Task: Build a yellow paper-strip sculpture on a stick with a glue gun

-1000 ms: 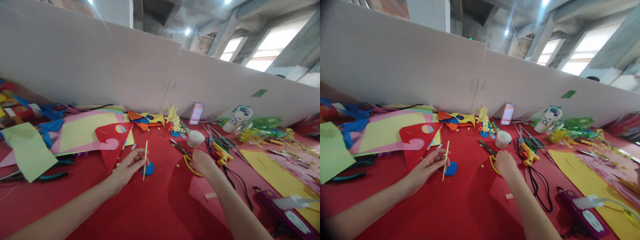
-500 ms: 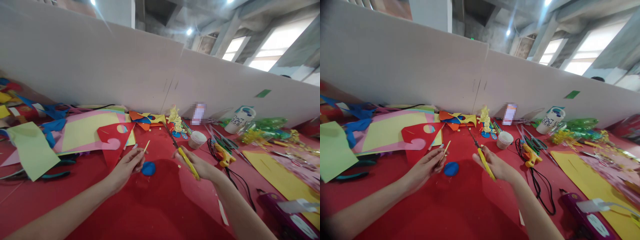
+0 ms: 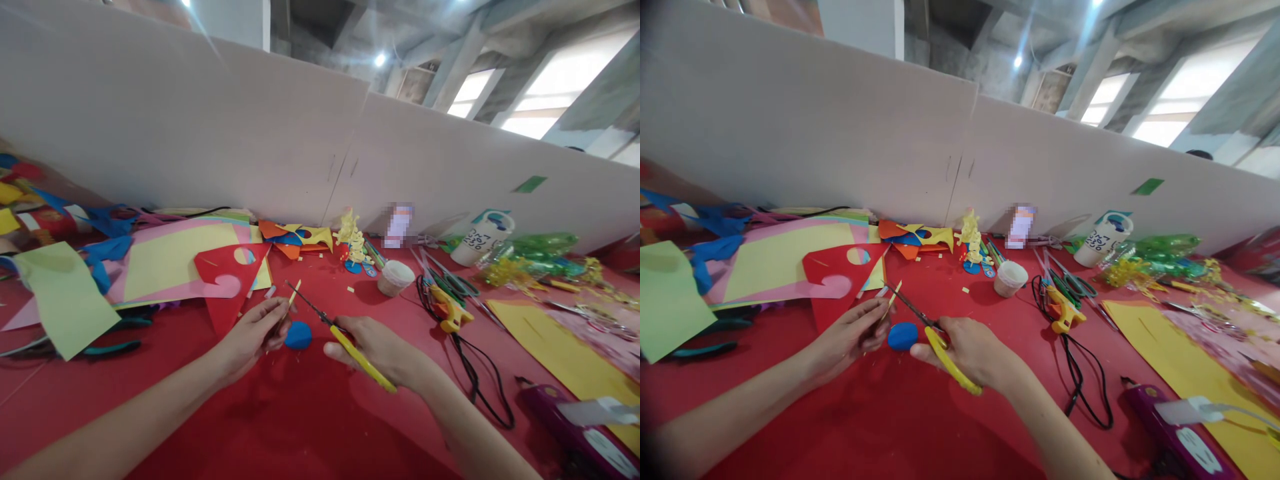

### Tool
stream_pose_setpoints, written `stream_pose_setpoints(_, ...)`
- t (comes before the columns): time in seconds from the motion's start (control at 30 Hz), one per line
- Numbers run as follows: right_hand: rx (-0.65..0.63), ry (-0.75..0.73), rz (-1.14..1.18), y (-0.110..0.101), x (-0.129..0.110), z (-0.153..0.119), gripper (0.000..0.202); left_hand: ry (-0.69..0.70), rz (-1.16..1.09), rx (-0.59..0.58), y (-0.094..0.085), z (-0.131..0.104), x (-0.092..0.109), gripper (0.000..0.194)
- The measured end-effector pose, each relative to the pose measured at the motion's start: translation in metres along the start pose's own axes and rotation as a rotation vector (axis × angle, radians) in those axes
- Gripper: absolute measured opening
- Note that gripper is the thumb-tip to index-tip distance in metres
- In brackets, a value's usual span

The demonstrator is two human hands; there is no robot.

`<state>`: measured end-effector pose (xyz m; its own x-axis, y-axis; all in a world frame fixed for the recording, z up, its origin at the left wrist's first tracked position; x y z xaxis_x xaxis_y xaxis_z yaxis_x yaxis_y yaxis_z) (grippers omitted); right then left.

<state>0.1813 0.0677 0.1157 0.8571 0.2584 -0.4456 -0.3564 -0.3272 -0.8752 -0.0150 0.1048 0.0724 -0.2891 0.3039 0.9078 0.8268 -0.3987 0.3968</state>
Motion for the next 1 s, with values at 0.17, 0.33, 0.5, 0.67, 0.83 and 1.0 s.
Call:
stream_pose_setpoints(0.17,-0.028,-0.025,-0.014,-0.0013,-0.0023,-0.0023,0.047,-0.042,-0.033,-0.092,0.0013,-0.0018,-0.0018,0.018)
stream_pose_setpoints(0.33,-0.038,-0.026,-0.001,-0.0036,-0.0056,-0.0033,0.046,-0.052,-0.073,-0.104,0.0022,-0.0036,-0.0024,0.018)
stream_pose_setpoints(0.5,-0.048,-0.026,0.023,-0.0035,-0.005,-0.0035,0.046,-0.071,-0.087,-0.095,0.0037,-0.0038,-0.0012,0.02)
stream_pose_setpoints(0.67,-0.055,-0.021,0.047,-0.0019,-0.0023,-0.0027,0.047,-0.077,-0.09,-0.105,0.0039,-0.0042,-0.0015,0.019)
stream_pose_setpoints(0.83,-0.058,-0.034,0.084,-0.0002,0.0001,-0.0018,0.048,-0.078,-0.101,-0.115,0.0017,-0.004,-0.0036,0.017)
stream_pose_setpoints(1.0,-0.052,-0.043,0.11,-0.0007,0.0004,-0.0019,0.048,-0.076,-0.1,-0.117,0.0018,-0.0033,-0.003,0.016)
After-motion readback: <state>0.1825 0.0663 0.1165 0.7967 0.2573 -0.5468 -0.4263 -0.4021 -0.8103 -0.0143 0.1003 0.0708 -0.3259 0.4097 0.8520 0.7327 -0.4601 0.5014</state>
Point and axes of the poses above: each hand's wrist, its own z-axis towards the middle knuckle, its own y-axis out of the palm, x = y × z, the point moved 1 cm from there along z, towards the middle knuckle, and after that the axes turned 1 degree about -z, right-handed, at the moved point
